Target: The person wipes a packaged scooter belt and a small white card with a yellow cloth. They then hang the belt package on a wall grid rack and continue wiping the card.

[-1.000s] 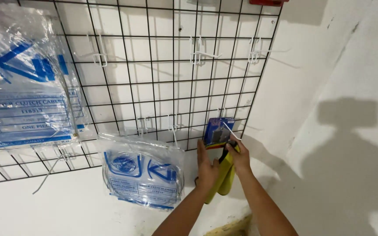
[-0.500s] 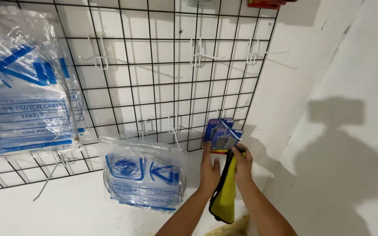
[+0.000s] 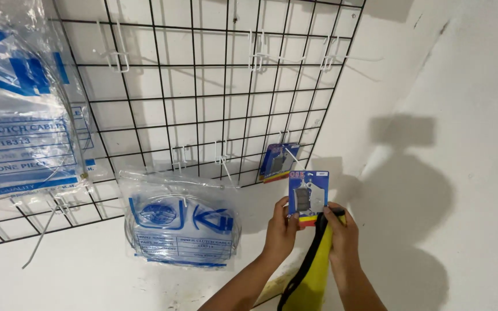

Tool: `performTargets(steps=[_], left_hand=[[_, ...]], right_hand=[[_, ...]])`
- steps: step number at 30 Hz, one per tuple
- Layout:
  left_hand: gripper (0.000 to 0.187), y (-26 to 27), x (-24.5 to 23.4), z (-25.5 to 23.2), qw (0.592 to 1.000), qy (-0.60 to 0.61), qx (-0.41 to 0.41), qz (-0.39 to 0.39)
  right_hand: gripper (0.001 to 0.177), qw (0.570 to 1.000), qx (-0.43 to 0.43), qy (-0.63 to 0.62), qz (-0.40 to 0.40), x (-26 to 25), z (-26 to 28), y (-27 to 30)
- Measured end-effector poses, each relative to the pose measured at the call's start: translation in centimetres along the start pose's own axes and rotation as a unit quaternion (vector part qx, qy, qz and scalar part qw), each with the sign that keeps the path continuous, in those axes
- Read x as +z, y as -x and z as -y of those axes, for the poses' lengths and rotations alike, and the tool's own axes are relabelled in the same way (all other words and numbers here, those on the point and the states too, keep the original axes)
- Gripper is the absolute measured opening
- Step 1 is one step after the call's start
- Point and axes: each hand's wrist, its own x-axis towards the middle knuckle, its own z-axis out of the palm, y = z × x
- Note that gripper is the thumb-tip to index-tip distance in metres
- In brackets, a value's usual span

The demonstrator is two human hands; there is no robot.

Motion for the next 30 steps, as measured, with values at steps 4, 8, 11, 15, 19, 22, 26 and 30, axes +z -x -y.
performTargets(steps=[4,8,11,15,19,22,26,30], left_hand=[[0.042,-1.0,-0.2,1.6,0.995,0.079,-0.057,-0.005],[0.044,-0.2,-1.0,0.0,0.992,0.112,-0.059,0.003],[0.044,0.2,-1.7,-1.0,0.993,0.099,-0.043,0.038],[0.043,-0.9,-3.0,-1.7,0.997,0.029,-0.011,0.071],[0.043,-0.5,-3.8,-3.7,0.993,0.057,-0.026,0.1],[0.055,1.1,-5.8,-6.9,0.984,0.101,-0.068,0.134],[0.083,4.3,-9.7,-9.2,0.956,0.144,-0.128,0.221],[0.09,7.4,-14.3,-11.5,0.951,0.165,-0.106,0.237]], right_hand=[[0.029,0.997,-0.032,0.062,-0.016,-0.1,-0.6,-1.1],[0.035,0.997,-0.053,0.047,-0.003,-0.7,-1.6,-1.1],[0.032,0.998,-0.049,0.035,-0.016,-1.7,-2.4,-1.1],[0.03,0.998,-0.055,0.019,-0.032,-0.7,-2.1,-1.0],[0.027,0.996,-0.082,0.017,-0.037,-0.9,-2.2,0.1],[0.024,0.991,-0.109,0.059,-0.057,-1.9,-2.4,3.5],[0.025,0.992,-0.092,0.068,-0.057,-1.2,-2.9,11.9],[0.023,0.99,-0.037,0.076,-0.117,-0.6,-6.8,17.6]])
